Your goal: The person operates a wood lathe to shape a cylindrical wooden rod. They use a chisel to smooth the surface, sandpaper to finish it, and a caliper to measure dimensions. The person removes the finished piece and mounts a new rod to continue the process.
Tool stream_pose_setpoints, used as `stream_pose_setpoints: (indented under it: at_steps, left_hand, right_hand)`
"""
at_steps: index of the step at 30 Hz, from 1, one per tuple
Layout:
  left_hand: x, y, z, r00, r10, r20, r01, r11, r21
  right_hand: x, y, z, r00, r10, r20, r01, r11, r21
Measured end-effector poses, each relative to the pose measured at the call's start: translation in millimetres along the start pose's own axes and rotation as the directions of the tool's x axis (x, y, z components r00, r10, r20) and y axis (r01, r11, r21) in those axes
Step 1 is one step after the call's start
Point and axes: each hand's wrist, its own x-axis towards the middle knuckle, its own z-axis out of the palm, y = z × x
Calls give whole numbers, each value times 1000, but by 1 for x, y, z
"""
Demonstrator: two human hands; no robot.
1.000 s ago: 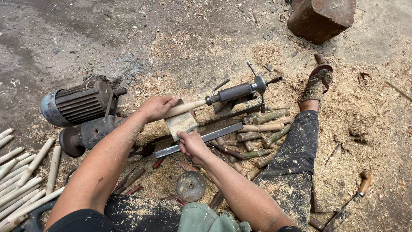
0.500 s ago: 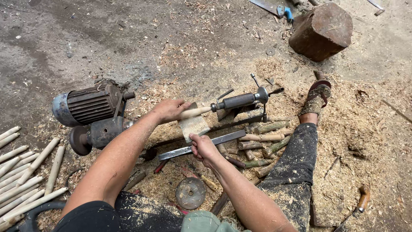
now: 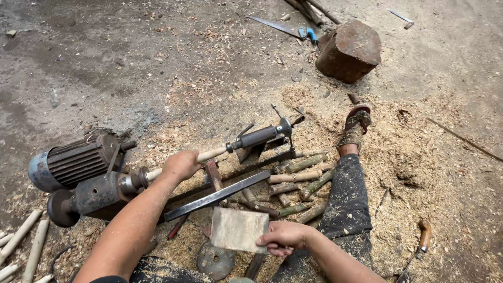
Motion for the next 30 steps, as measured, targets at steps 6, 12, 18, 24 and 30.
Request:
stream_pose_setpoints:
  at_steps: [6, 12, 18, 24, 30]
  left_hand:
    - [-13, 0, 16, 981, -148, -127, 149, 989, 1]
    - [-33, -21, 25, 956, -171, -238, 180, 984, 15]
    - [-33, -17, 19, 949, -158, -272, 162, 987, -7]
    - [-32, -8, 18, 973, -161, -167, 163, 987, -6]
    - [-21, -4, 18, 960, -67, -273, 68, 998, -6]
  right_hand:
    - [-12, -1, -83, 963, 225, -152, -271, 766, -583]
    - [-5, -79, -202, 544, -104, -833, -513, 745, -428]
    - [9, -89, -225, 565, -35, -825, -189, 967, -171]
    - [44, -63, -253, 540, -96, -836, 10, 994, -107]
    - [78, -78, -309, 632, -325, -704, 613, 765, 198]
